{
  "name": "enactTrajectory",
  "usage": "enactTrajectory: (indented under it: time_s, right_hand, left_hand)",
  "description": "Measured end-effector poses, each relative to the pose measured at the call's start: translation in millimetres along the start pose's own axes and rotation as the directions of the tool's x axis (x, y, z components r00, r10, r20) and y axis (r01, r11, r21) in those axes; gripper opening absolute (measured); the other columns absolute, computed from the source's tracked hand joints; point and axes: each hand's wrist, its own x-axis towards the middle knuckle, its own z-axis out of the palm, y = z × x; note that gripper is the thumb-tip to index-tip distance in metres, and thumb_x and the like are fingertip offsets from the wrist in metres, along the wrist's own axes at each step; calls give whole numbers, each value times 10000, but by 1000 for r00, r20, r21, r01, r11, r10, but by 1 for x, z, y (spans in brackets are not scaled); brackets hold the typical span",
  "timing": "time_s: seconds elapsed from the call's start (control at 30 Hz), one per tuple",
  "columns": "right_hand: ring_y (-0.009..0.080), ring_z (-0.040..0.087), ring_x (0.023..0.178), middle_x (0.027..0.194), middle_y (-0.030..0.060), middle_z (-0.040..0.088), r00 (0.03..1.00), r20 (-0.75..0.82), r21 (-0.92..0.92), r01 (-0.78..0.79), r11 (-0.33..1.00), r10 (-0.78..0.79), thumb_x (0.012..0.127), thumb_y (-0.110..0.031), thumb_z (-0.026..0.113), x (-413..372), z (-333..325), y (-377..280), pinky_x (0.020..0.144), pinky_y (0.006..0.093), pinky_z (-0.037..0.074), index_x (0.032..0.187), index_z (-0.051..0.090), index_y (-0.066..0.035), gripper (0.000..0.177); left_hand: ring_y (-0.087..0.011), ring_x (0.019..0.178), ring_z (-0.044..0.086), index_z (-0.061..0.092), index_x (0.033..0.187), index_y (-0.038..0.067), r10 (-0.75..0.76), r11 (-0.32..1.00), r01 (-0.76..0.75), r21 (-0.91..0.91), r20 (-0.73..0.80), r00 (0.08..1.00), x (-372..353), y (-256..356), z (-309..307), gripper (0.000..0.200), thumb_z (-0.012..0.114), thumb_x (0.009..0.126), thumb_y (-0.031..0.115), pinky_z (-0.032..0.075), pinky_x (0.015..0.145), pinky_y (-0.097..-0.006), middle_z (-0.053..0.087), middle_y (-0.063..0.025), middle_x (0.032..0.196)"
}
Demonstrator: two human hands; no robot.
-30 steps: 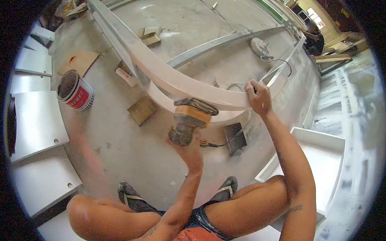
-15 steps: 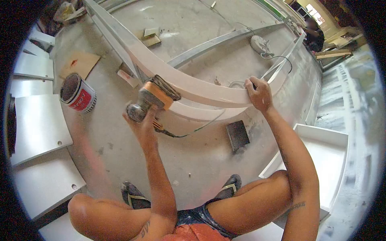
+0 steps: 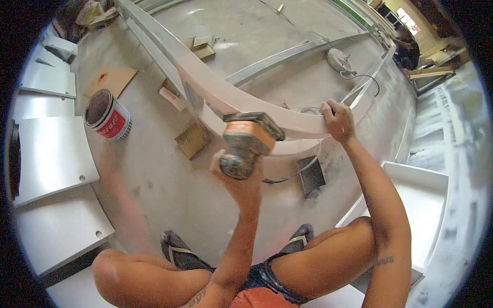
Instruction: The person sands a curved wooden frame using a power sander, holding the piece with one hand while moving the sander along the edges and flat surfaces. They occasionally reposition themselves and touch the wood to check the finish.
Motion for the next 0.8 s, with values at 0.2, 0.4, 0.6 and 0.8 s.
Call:
enactTrajectory:
  time_s: [0.2, 0.4, 0.6, 0.8]
  right_hand:
    - [355, 691, 710, 757, 208, 680, 999, 39, 87, -9, 996, 6, 1001, -252, 538, 1, -1, 6, 695, 431, 509, 868, 696, -6, 321]
    - [383, 668, 709, 758, 200, 667, 997, 49, 18, 57, 998, -58, 1008, -238, 522, 4, 0, 5, 689, 437, 505, 856, 678, -14, 313]
    - [372, 666, 697, 758, 206, 663, 986, 75, -19, 153, 988, -151, 1006, -219, 529, 3, -1, 6, 681, 429, 501, 851, 680, -1, 308]
    - [320, 672, 680, 760, 205, 679, 997, 62, 64, 49, 997, -53, 1005, -218, 544, 2, -1, 2, 684, 401, 507, 860, 696, 13, 312]
  left_hand:
    - [-340, 1245, 470, 373, 1367, 109, 136, 985, -139, 105, 32, 990, -31, 13, 18, 873, 942, 704, 123, 406, 1066, -480, 423, -158, 1313]
    - [-397, 1242, 472, 402, 1378, 142, 123, 991, -121, -65, 32, 992, -59, -1, 36, 864, 924, 694, 67, 418, 1022, -534, 447, -212, 1295]
    - [-353, 1272, 474, 379, 1408, 98, 168, 985, -170, 31, 40, 985, -28, -19, 13, 907, 929, 687, 97, 396, 1096, -492, 443, -161, 1335]
    - [-276, 1246, 491, 415, 1406, 94, 88, 996, -88, 20, 7, 996, 58, -20, -29, 820, 900, 745, 99, 444, 1065, -437, 457, -136, 1310]
